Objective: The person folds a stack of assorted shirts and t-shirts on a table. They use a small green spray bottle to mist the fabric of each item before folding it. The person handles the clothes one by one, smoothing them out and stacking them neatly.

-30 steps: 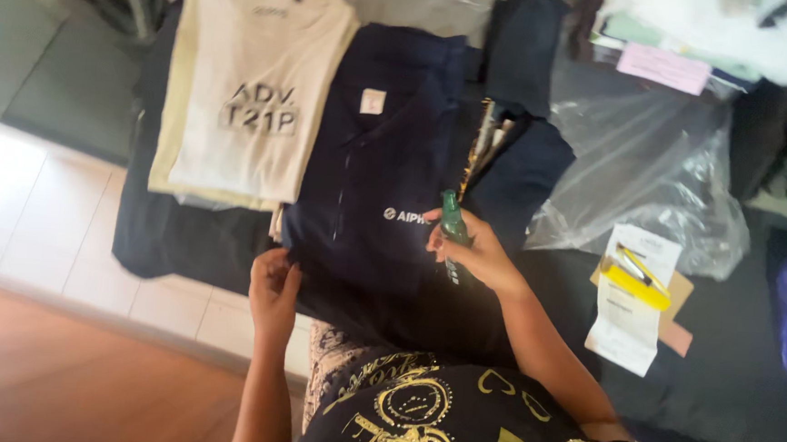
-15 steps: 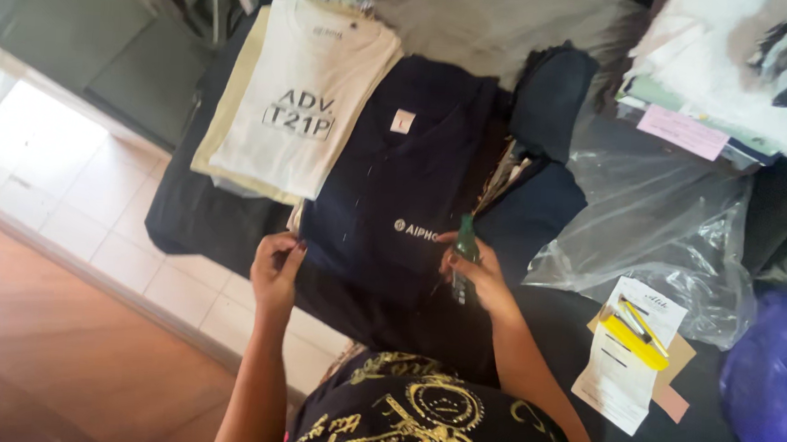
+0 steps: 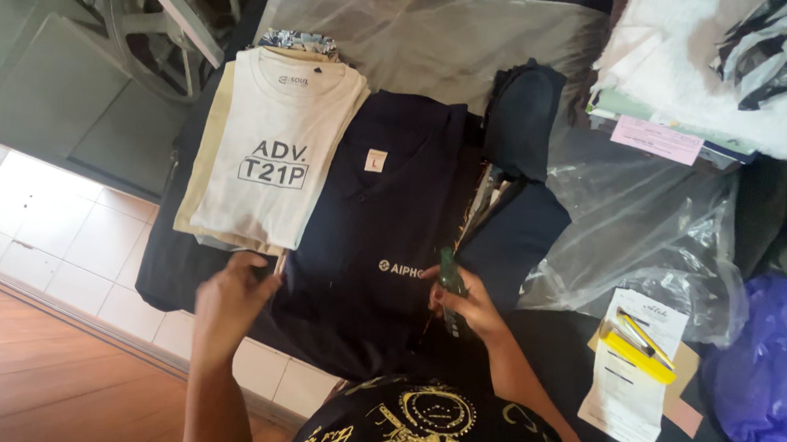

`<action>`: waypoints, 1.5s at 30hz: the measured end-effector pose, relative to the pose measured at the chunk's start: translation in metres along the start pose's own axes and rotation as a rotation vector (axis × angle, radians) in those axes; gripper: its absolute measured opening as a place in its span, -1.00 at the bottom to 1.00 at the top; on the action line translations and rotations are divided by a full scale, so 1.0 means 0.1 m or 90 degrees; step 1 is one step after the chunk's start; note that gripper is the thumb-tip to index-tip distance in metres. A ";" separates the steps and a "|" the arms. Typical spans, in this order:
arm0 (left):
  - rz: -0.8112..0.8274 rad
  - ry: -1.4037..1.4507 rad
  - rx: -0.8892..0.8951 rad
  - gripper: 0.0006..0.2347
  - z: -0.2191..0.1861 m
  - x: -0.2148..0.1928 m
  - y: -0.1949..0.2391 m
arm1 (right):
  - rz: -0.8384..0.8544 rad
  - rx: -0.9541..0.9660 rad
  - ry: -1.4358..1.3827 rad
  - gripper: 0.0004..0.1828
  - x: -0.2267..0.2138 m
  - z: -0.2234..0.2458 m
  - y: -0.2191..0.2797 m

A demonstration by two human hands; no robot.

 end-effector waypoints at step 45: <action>0.353 0.867 0.221 -0.68 -1.46 1.77 0.37 | 0.110 -0.053 -0.376 -0.42 0.33 0.13 0.16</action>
Point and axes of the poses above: each hand's wrist, its own y-axis away from the middle knuckle, its own x-axis out of the palm, z = x × y, the point moved 4 cm from there along -y, towards the middle knuckle, and after that the axes turned 7 degrees about z, right-handed, at the moved point
